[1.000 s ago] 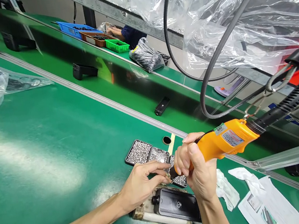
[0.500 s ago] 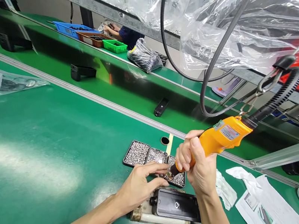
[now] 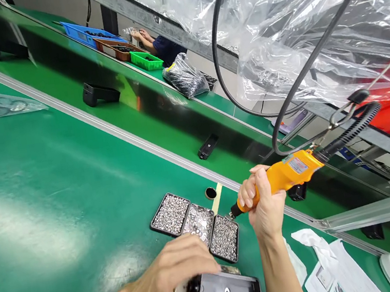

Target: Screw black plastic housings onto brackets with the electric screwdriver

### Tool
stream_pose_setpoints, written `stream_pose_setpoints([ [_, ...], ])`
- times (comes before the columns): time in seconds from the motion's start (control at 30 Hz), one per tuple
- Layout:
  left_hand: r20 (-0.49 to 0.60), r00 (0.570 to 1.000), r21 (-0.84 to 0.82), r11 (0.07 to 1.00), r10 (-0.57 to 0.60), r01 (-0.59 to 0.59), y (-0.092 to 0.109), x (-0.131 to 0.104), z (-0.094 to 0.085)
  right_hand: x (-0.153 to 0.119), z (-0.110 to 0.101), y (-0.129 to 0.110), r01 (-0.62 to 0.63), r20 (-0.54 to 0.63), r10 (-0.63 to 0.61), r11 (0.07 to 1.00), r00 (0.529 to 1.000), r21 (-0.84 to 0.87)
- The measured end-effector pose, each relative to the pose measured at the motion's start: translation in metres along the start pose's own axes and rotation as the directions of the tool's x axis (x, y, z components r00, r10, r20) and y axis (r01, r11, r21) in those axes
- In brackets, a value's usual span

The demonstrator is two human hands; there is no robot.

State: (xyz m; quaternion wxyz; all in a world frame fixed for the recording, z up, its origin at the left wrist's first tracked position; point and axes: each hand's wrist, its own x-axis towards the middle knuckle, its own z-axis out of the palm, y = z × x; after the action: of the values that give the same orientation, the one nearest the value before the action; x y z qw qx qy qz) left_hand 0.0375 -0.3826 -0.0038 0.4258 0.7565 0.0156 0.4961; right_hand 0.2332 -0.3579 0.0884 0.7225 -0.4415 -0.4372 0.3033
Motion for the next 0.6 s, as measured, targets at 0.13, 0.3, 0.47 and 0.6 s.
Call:
stream_pose_setpoints([
  [0.13, 0.094, 0.992, 0.060, 0.995, 0.080, -0.085, -0.003, 0.000, 0.009, 0.027, 0.005, 0.024, 0.069, -0.067, -0.070, 0.998, 0.995, -0.014],
  [0.3, 0.040, 0.994, 0.163, 0.981, 0.097, -0.103, -0.018, -0.006, 0.019, 0.042, 0.015, 0.054, 0.116, -0.078, -0.118, 0.993, 0.990, -0.019],
  [0.47, 0.069, 0.994, 0.173, 0.981, 0.080, -0.091, -0.013, -0.003, 0.012, 0.042, 0.019, 0.074, 0.098, -0.061, -0.100, 0.995, 0.993, -0.028],
  [0.6, 0.219, 0.971, 0.199, 0.978, -0.100, 0.056, -0.001, -0.001, 0.000, 0.042, 0.019, 0.082, 0.088, -0.068, -0.091, 0.995, 0.994, -0.046],
])
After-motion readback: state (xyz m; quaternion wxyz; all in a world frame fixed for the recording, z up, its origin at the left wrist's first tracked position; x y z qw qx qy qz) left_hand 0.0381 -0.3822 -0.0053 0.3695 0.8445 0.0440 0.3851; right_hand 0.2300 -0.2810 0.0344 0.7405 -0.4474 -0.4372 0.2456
